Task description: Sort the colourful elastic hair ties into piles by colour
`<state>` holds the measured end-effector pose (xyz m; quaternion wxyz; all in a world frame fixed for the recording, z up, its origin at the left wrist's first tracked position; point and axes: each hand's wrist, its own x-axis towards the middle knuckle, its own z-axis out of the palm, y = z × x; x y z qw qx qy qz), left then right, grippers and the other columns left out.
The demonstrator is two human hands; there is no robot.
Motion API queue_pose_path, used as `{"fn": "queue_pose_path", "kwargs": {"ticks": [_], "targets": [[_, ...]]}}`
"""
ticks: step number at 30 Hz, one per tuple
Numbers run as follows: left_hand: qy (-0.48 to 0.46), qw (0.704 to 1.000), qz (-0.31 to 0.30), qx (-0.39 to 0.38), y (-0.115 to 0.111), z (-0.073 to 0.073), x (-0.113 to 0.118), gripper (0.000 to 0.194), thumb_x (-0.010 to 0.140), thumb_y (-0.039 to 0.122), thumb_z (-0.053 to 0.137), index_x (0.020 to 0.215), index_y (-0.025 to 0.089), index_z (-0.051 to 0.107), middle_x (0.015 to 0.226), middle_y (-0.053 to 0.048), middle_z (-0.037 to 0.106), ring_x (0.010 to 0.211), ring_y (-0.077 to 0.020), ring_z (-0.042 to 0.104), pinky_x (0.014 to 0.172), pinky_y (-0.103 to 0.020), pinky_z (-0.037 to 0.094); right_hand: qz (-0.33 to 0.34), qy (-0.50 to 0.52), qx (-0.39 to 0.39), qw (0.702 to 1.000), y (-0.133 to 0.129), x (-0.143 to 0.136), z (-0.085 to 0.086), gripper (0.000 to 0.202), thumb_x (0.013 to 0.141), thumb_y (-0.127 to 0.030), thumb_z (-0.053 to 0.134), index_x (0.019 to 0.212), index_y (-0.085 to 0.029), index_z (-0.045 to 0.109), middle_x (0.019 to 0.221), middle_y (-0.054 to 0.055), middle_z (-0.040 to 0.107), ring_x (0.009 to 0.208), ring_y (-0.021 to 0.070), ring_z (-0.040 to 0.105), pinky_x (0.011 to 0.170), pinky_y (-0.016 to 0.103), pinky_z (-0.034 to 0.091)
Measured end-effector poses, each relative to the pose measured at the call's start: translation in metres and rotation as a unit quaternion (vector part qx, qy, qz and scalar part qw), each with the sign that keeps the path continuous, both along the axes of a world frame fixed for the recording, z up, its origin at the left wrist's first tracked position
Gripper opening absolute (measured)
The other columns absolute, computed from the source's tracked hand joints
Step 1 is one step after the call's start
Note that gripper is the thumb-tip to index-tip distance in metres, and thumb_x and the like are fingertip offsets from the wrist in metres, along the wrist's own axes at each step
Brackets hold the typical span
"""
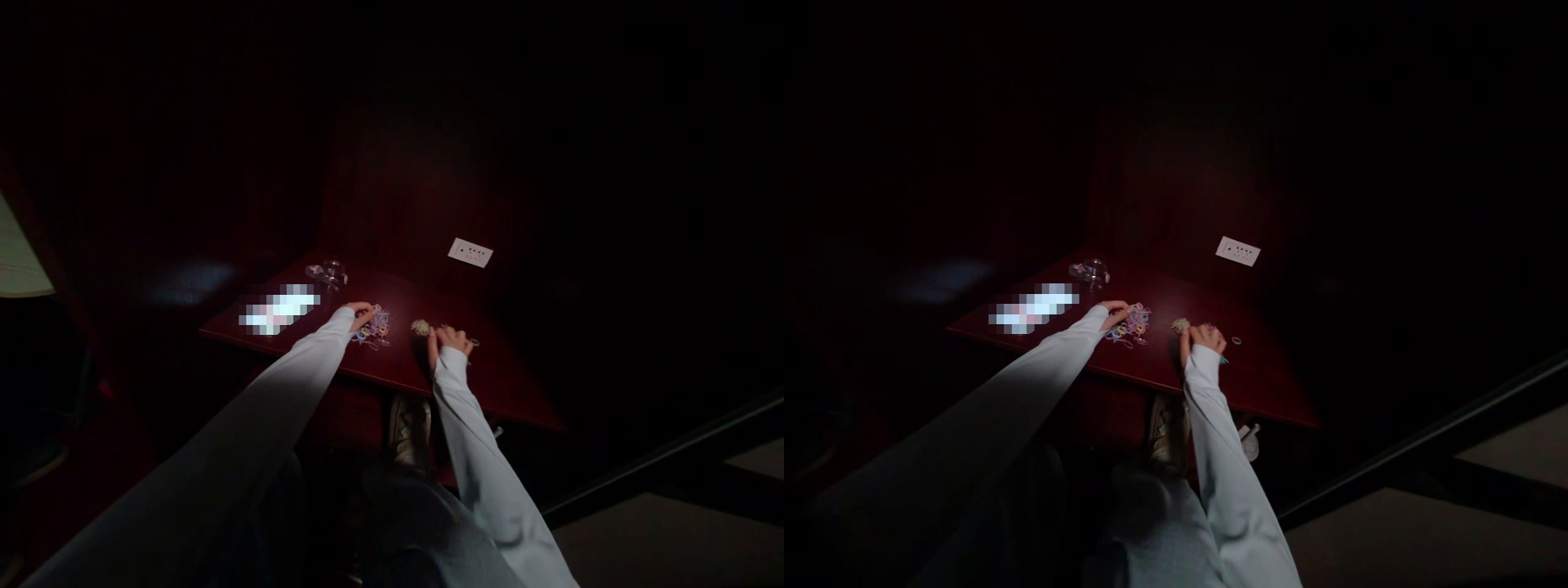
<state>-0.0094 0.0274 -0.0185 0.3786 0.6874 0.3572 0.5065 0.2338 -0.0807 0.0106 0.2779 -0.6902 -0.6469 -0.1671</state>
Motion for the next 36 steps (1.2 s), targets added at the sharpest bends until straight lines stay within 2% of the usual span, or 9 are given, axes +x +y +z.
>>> {"fn": "queue_pose_path", "kwargs": {"ticks": [2,3,5,8,12,22,30,36], "targets": [[0.007,1.0,0.008,-0.011,-0.002,0.002,0.0,0.029,0.08,0.045,0.068,0.07,0.017,0.07,0.064,-0.003,0.07,0.061,-0.0169,0.059,0.06,-0.027,0.046,0.084,-0.031,-0.01,0.996,0.007,-0.036,-0.003,0.035,0.108,-0.037,0.043,0.099,-0.023,0.074,0.109,0.009,0.072,0.106,0.0251,0.053,0.09,0.036,0.029],[0.014,1.0,0.017,-0.014,-0.002,0.003,0.0,0.029,0.08,0.045,0.069,0.07,0.017,0.07,0.065,-0.003,0.07,0.061,-0.0167,0.06,0.06,-0.027,0.047,0.106,-0.037,-0.019,0.993,0.011,-0.051,-0.004,0.034,0.108,-0.038,0.043,0.1,-0.023,0.073,0.109,0.008,0.072,0.106,0.0246,0.053,0.09,0.035,0.028],[0.029,0.999,0.024,-0.011,-0.002,0.004,0.0,0.029,0.081,0.044,0.07,0.07,0.017,0.069,0.065,-0.002,0.07,0.061,-0.0159,0.06,0.061,-0.026,0.048,0.123,-0.041,-0.041,0.991,0.02,-0.072,-0.006,0.033,0.109,-0.038,0.044,0.104,-0.023,0.073,0.108,0.007,0.072,0.107,0.0243,0.053,0.089,0.035,0.028],[0.048,0.999,0.009,-0.011,0.0,0.004,-0.002,0.03,0.082,0.045,0.07,0.07,0.018,0.07,0.066,-0.002,0.071,0.061,-0.0151,0.061,0.06,-0.024,0.048,0.102,-0.016,-0.057,0.993,0.033,-0.086,-0.006,0.033,0.11,-0.037,0.042,0.108,-0.023,0.073,0.111,0.006,0.073,0.109,0.0243,0.054,0.089,0.035,0.027],[0.054,0.999,-0.002,-0.003,0.0,0.005,-0.005,0.031,0.082,0.047,0.069,0.07,0.018,0.07,0.069,-0.002,0.073,0.065,-0.015,0.064,0.06,-0.022,0.049,0.068,0.034,-0.07,0.995,0.043,-0.089,-0.006,0.038,0.112,-0.034,0.038,0.105,-0.024,0.074,0.11,0.006,0.073,0.107,0.023,0.055,0.087,0.034,0.026],[0.033,0.999,0.001,-0.016,-0.015,0.014,-0.002,0.044,0.083,0.059,0.066,0.066,0.019,0.066,0.068,-0.003,0.072,0.067,-0.0171,0.065,0.066,-0.025,0.053,0.143,0.072,-0.081,0.984,0.044,-0.087,-0.011,0.035,0.109,-0.039,0.045,0.103,-0.028,0.078,0.103,0.004,0.074,0.106,0.0242,0.057,0.093,0.036,0.03],[0.055,0.998,-0.029,-0.007,-0.005,0.008,-0.005,0.043,0.081,0.058,0.07,0.064,0.019,0.067,0.068,-0.003,0.074,0.071,-0.0176,0.069,0.072,-0.025,0.056,0.148,0.119,-0.084,0.978,0.047,-0.085,-0.011,0.048,0.109,-0.047,0.041,0.089,-0.025,0.078,0.096,0.005,0.071,0.102,0.0227,0.055,0.092,0.035,0.033],[0.065,0.997,-0.033,-0.003,-0.002,0.006,-0.007,0.047,0.082,0.062,0.068,0.066,0.018,0.069,0.073,-0.005,0.077,0.071,-0.0183,0.07,0.071,-0.026,0.056,0.157,0.15,-0.062,0.974,0.046,-0.08,-0.01,0.037,0.106,-0.034,0.049,0.086,-0.023,0.078,0.094,0.005,0.069,0.098,0.0212,0.055,0.092,0.034,0.035]]}}
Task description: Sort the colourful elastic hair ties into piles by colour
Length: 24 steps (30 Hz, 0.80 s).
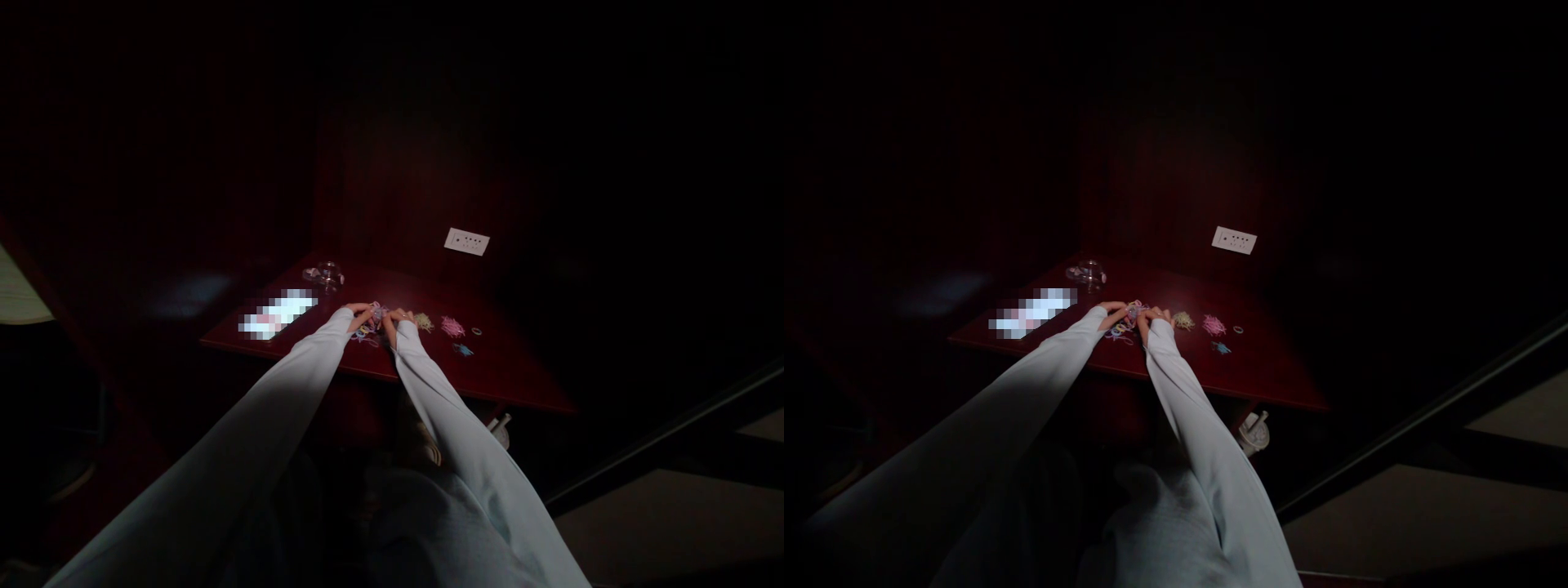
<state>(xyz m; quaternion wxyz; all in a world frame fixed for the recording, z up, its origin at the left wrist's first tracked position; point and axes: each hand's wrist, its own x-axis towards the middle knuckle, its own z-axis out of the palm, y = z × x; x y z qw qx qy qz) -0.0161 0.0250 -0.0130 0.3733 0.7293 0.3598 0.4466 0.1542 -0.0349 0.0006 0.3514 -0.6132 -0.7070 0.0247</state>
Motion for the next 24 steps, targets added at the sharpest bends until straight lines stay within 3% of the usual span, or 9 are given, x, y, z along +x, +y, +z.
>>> {"fn": "queue_pose_path", "kwargs": {"ticks": [6,16,20,24], "targets": [[-0.003,1.0,0.01,0.004,-0.004,0.003,0.0,0.05,0.079,0.066,0.067,0.063,0.019,0.068,0.072,-0.005,0.077,0.072,-0.0186,0.069,0.071,-0.027,0.054,0.033,0.015,-0.001,0.999,0.0,0.006,0.002,0.038,0.104,-0.033,0.047,0.087,-0.023,0.079,0.092,0.004,0.069,0.094,0.0204,0.054,0.093,0.034,0.039],[-0.03,0.999,0.03,-0.02,-0.016,0.011,0.005,0.048,0.08,0.064,0.063,0.059,0.021,0.059,0.063,-0.004,0.068,0.065,-0.0174,0.063,0.064,-0.027,0.049,0.024,0.02,0.034,0.999,-0.005,0.01,0.001,0.041,0.105,-0.032,0.045,0.077,-0.022,0.073,0.088,0.003,0.067,0.09,0.0189,0.056,0.092,0.032,0.039],[-0.033,0.998,0.038,-0.022,-0.013,0.008,0.005,0.046,0.083,0.061,0.062,0.059,0.02,0.06,0.065,-0.004,0.069,0.066,-0.0172,0.063,0.065,-0.027,0.05,-0.054,-0.01,0.067,0.996,-0.017,0.031,0.005,0.044,0.106,-0.041,0.045,0.076,-0.022,0.071,0.09,0.004,0.068,0.095,0.0208,0.054,0.092,0.034,0.037],[-0.047,0.998,0.044,-0.018,-0.009,0.003,0.007,0.05,0.084,0.064,0.061,0.06,0.02,0.061,0.064,-0.004,0.069,0.065,-0.0176,0.063,0.066,-0.028,0.051,-0.169,-0.062,0.06,0.982,-0.032,0.078,0.012,0.036,0.103,-0.036,0.048,0.083,-0.02,0.073,0.097,0.008,0.07,0.099,0.0234,0.054,0.091,0.037,0.035]]}}
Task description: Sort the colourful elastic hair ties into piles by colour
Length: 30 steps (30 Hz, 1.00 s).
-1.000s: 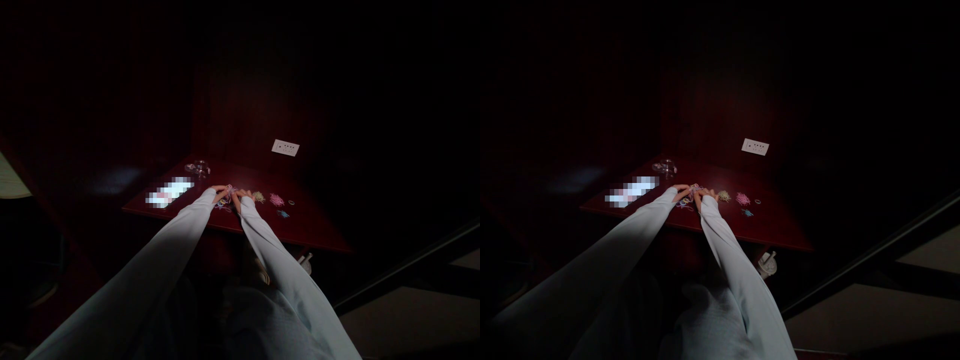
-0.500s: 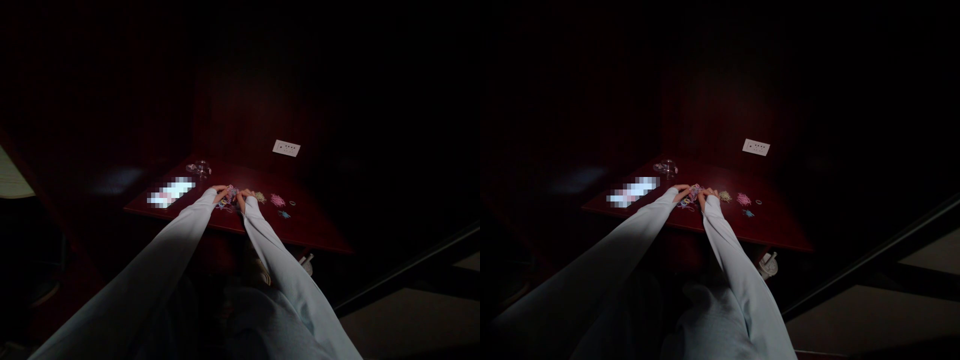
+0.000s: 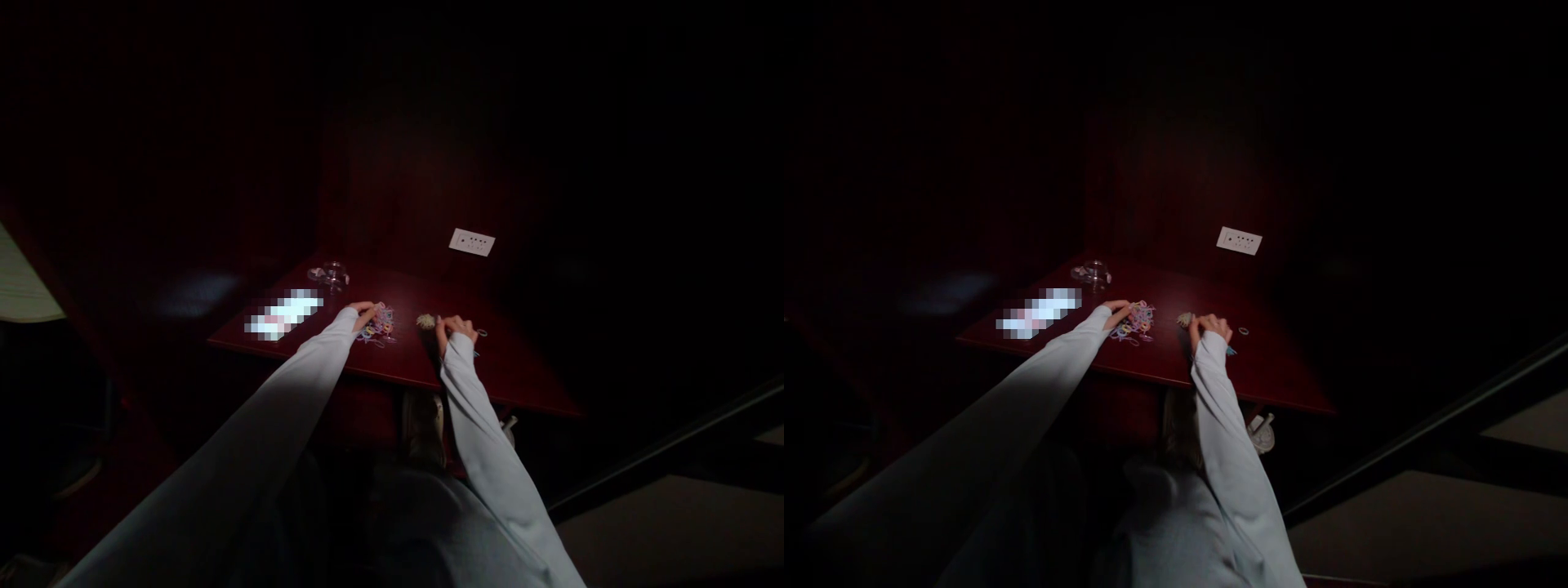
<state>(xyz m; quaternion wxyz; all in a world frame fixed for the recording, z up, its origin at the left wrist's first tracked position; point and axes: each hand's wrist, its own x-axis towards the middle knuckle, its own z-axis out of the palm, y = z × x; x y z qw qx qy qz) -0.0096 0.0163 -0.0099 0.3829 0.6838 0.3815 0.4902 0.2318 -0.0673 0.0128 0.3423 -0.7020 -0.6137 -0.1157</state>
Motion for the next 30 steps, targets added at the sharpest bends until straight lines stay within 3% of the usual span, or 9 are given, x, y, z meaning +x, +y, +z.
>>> {"fn": "queue_pose_path", "kwargs": {"ticks": [2,7,14,23,26,30], "targets": [[-0.005,1.0,-0.001,0.002,0.002,-0.002,0.001,0.052,0.083,0.066,0.062,0.06,0.02,0.062,0.064,-0.004,0.07,0.065,-0.0176,0.062,0.065,-0.028,0.05,-0.055,-0.012,-0.003,0.998,-0.008,0.024,0.001,0.033,0.101,-0.032,0.048,0.085,-0.019,0.073,0.095,0.01,0.07,0.098,0.0247,0.055,0.089,0.038,0.034],[-0.021,1.0,0.016,-0.006,0.003,-0.003,0.004,0.044,0.086,0.058,0.063,0.066,0.019,0.068,0.066,-0.003,0.072,0.068,-0.019,0.066,0.069,-0.028,0.051,-0.074,-0.061,-0.022,0.995,-0.024,0.056,-0.005,0.033,0.098,-0.032,0.047,0.081,-0.02,0.073,0.098,0.012,0.07,0.1,0.0275,0.054,0.088,0.041,0.033],[0.0,1.0,0.009,-0.025,-0.004,0.002,0.002,0.043,0.088,0.05,0.063,0.058,0.019,0.06,0.062,-0.003,0.067,0.062,-0.0159,0.061,0.065,-0.027,0.048,-0.114,-0.083,-0.058,0.988,-0.028,0.058,-0.013,0.033,0.097,-0.033,0.05,0.076,-0.021,0.073,0.097,0.012,0.072,0.099,0.0289,0.055,0.089,0.045,0.034],[0.006,1.0,-0.01,-0.016,-0.003,0.005,0.0,0.05,0.083,0.061,0.066,0.056,0.02,0.058,0.063,-0.003,0.068,0.065,-0.016,0.061,0.067,-0.027,0.049,-0.154,-0.055,-0.06,0.985,-0.029,0.057,-0.01,0.042,0.097,-0.047,0.054,0.071,-0.019,0.071,0.087,0.014,0.071,0.1,0.0327,0.055,0.091,0.049,0.032],[0.003,1.0,-0.012,-0.011,-0.002,0.003,0.002,0.053,0.08,0.067,0.065,0.056,0.02,0.057,0.062,-0.003,0.067,0.064,-0.0156,0.06,0.063,-0.026,0.047,-0.118,-0.062,-0.011,0.991,-0.023,0.044,-0.009,0.038,0.099,-0.043,0.05,0.078,-0.019,0.072,0.089,0.012,0.072,0.1,0.0298,0.055,0.091,0.045,0.031],[0.01,1.0,-0.003,-0.013,-0.002,0.002,0.004,0.052,0.081,0.066,0.064,0.056,0.02,0.057,0.062,-0.003,0.067,0.062,-0.0153,0.06,0.063,-0.026,0.047,-0.005,-0.025,0.019,1.0,-0.006,0.0,-0.013,0.04,0.104,-0.039,0.043,0.088,-0.019,0.073,0.097,0.01,0.075,0.096,0.0244,0.055,0.088,0.038,0.029]]}}
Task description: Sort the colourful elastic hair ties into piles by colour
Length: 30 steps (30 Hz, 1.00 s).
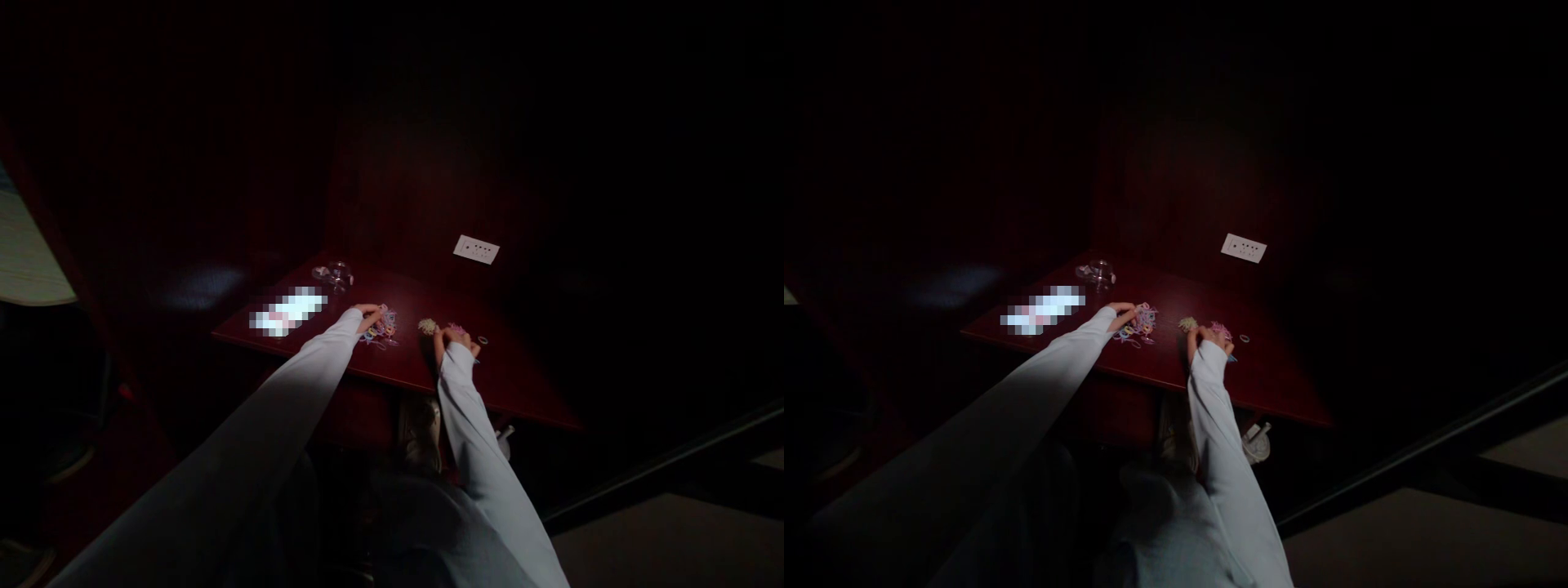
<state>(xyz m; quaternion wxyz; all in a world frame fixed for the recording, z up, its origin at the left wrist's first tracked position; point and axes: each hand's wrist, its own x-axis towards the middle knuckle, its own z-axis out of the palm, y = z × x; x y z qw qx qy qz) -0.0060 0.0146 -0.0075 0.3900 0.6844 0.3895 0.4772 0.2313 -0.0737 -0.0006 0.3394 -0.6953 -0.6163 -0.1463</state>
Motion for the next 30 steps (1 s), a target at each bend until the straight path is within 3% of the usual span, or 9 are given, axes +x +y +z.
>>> {"fn": "queue_pose_path", "kwargs": {"ticks": [5,10,16,22,30], "targets": [[0.002,1.0,-0.011,-0.012,-0.002,0.004,-0.001,0.047,0.082,0.058,0.068,0.058,0.019,0.06,0.06,-0.002,0.067,0.06,-0.0148,0.061,0.064,-0.025,0.049,0.083,-0.023,-0.036,0.996,0.017,-0.057,-0.002,0.04,0.11,-0.035,0.039,0.097,-0.021,0.074,0.103,0.008,0.077,0.101,0.023,0.058,0.09,0.036,0.029],[-0.017,0.999,-0.04,-0.01,-0.004,0.005,-0.003,0.04,0.084,0.05,0.07,0.061,0.018,0.063,0.06,-0.001,0.067,0.058,-0.0132,0.062,0.062,-0.023,0.05,0.14,-0.091,-0.065,0.984,0.023,-0.08,0.006,0.038,0.111,-0.032,0.039,0.104,-0.022,0.075,0.104,0.01,0.077,0.102,0.0244,0.059,0.089,0.037,0.03],[0.004,0.999,-0.042,-0.01,-0.002,0.004,-0.004,0.041,0.084,0.048,0.07,0.059,0.018,0.062,0.058,-0.001,0.066,0.059,-0.013,0.063,0.061,-0.021,0.052,0.159,-0.059,-0.085,0.982,0.024,-0.084,0.01,0.039,0.11,-0.033,0.039,0.108,-0.024,0.077,0.104,0.009,0.077,0.101,0.0239,0.06,0.092,0.037,0.03],[0.019,0.999,-0.04,-0.004,0.004,0.0,-0.005,0.037,0.083,0.046,0.071,0.061,0.017,0.066,0.06,-0.001,0.069,0.06,-0.0135,0.066,0.062,-0.021,0.054,0.193,-0.001,-0.069,0.979,0.029,-0.08,0.003,0.045,0.11,-0.04,0.039,0.091,-0.025,0.077,0.097,0.004,0.076,0.098,0.0222,0.058,0.094,0.037,0.029],[0.018,0.999,-0.044,0.013,0.01,-0.006,-0.005,0.042,0.084,0.054,0.069,0.063,0.018,0.07,0.062,-0.003,0.072,0.06,-0.0146,0.067,0.063,-0.022,0.054,0.168,0.113,-0.09,0.975,0.04,-0.071,0.0,0.038,0.1,-0.038,0.052,0.074,-0.023,0.075,0.086,0.001,0.073,0.091,0.0193,0.058,0.091,0.034,0.03]]}}
